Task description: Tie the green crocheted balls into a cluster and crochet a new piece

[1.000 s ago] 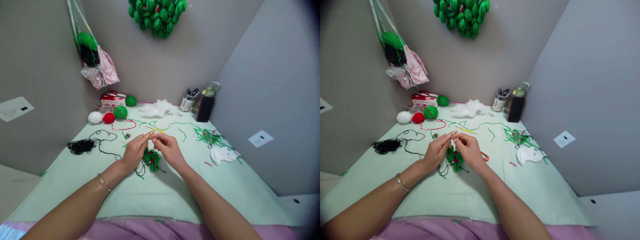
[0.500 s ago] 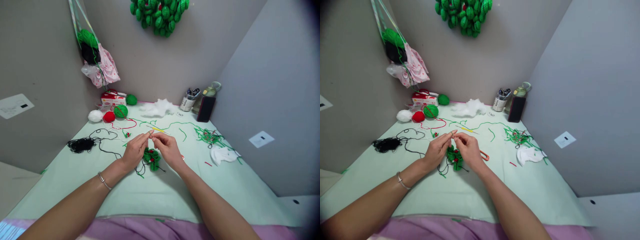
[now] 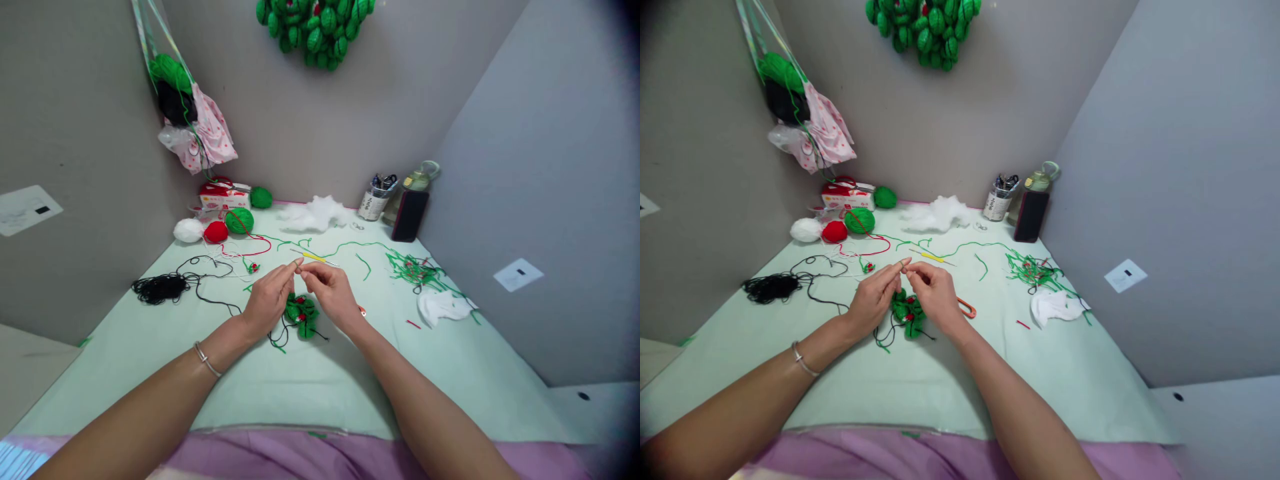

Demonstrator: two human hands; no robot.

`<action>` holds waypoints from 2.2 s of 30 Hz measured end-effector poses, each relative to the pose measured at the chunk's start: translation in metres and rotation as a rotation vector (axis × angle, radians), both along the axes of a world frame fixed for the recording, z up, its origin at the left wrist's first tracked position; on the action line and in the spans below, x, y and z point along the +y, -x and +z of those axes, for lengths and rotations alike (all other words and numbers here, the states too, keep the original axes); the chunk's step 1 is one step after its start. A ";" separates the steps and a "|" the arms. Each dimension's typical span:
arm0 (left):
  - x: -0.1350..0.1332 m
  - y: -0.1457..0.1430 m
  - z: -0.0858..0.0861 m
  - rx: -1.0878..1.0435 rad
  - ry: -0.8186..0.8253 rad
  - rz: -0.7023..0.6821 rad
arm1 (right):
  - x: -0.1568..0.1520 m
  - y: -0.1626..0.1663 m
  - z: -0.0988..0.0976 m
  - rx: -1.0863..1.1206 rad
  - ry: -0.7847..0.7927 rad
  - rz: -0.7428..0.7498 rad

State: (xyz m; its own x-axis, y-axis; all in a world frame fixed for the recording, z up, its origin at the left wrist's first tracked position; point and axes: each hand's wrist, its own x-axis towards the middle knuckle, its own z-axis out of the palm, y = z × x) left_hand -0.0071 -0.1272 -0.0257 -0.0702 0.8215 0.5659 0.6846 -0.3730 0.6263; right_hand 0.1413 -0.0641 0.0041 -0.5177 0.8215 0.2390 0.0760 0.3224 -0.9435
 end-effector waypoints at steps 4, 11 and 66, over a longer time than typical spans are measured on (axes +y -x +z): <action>0.000 0.001 -0.001 0.000 0.003 0.000 | 0.001 0.000 -0.001 -0.012 -0.031 -0.002; 0.000 -0.002 -0.002 0.033 0.030 0.013 | 0.006 0.000 -0.003 -0.003 -0.024 0.022; -0.001 0.000 0.004 -0.011 0.185 -0.023 | 0.009 -0.007 0.000 0.085 0.261 0.108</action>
